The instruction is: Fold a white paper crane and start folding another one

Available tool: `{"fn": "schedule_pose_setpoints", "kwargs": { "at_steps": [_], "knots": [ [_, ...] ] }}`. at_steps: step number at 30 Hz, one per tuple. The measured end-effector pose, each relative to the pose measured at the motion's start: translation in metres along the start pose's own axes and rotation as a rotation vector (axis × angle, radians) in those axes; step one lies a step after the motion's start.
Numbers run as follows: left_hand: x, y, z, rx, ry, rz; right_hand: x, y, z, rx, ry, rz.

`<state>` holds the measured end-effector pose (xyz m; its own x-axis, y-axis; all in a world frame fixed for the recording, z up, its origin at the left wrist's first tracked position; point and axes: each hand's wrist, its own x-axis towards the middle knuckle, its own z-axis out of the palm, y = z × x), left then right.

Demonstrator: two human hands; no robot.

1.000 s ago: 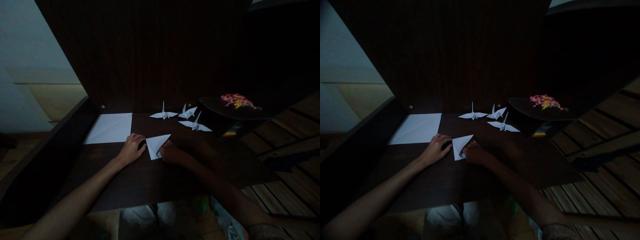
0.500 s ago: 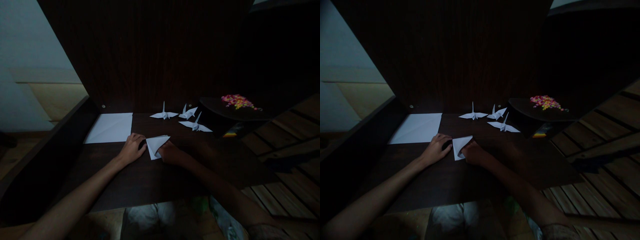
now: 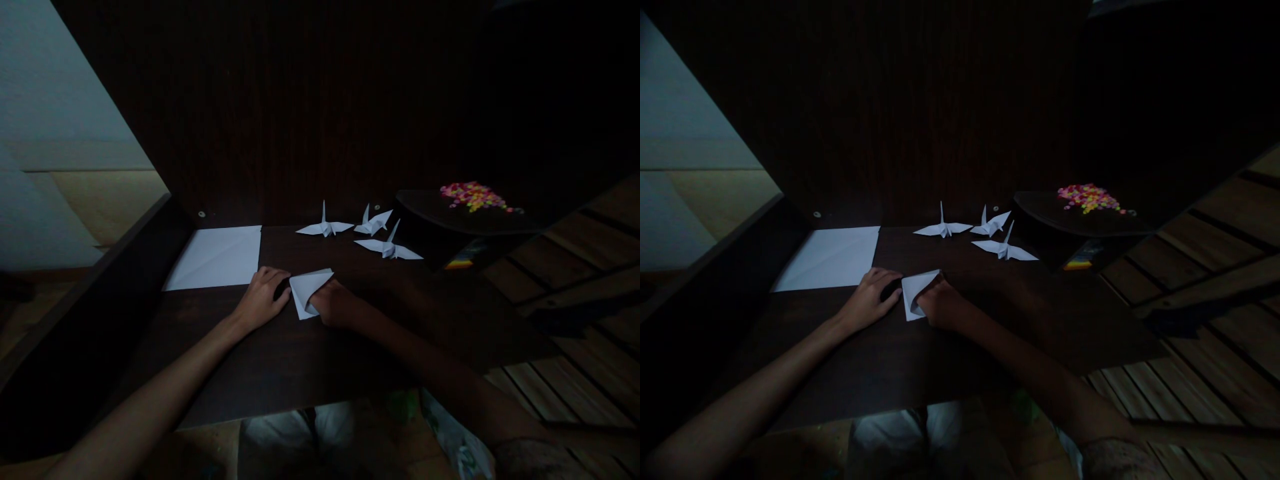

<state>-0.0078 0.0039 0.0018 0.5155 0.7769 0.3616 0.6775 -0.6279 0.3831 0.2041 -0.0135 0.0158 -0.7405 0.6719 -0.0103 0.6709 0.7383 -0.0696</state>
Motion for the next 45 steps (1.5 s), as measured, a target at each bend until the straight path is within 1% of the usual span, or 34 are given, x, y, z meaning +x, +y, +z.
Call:
{"fn": "schedule_pose_setpoints", "kwargs": {
  "at_steps": [7, 10, 16, 19, 23, 27, 32, 35, 40, 42, 45],
  "knots": [
    [-0.001, 0.003, -0.001, -0.078, 0.028, -0.045, -0.001, 0.003, 0.008, 0.028, 0.06, -0.023],
    [-0.001, 0.004, -0.001, -0.078, 0.028, -0.052, -0.001, 0.003, 0.012, 0.014, 0.064, -0.009],
    [-0.001, 0.003, -0.003, -0.045, -0.007, 0.02, -0.006, 0.007, 0.009, 0.045, -0.005, 0.039],
    [-0.002, 0.003, -0.003, -0.036, -0.012, 0.043, -0.011, 0.012, 0.003, 0.137, -0.043, 0.052],
    [-0.002, 0.004, -0.003, -0.024, -0.033, 0.052, -0.017, 0.018, -0.005, 0.264, -0.061, 0.021],
    [-0.002, 0.005, -0.004, -0.008, -0.049, 0.066, -0.018, 0.016, -0.008, 0.233, -0.084, 0.031],
    [-0.003, 0.013, -0.005, -0.131, -0.064, 0.063, -0.014, 0.01, -0.007, 0.177, -0.027, -0.022],
    [-0.004, 0.018, -0.006, -0.162, -0.117, 0.111, -0.012, 0.007, -0.002, 0.186, 0.004, -0.048],
    [-0.005, 0.019, -0.009, -0.12, -0.197, 0.204, -0.009, 0.009, 0.006, 0.201, -0.017, -0.034],
    [-0.004, 0.017, -0.009, -0.105, -0.195, 0.205, -0.009, 0.014, 0.006, 0.234, -0.008, -0.031],
    [-0.005, 0.016, -0.009, -0.09, -0.19, 0.209, -0.013, 0.023, 0.0, 0.355, 0.033, 0.027]
  ]
}}
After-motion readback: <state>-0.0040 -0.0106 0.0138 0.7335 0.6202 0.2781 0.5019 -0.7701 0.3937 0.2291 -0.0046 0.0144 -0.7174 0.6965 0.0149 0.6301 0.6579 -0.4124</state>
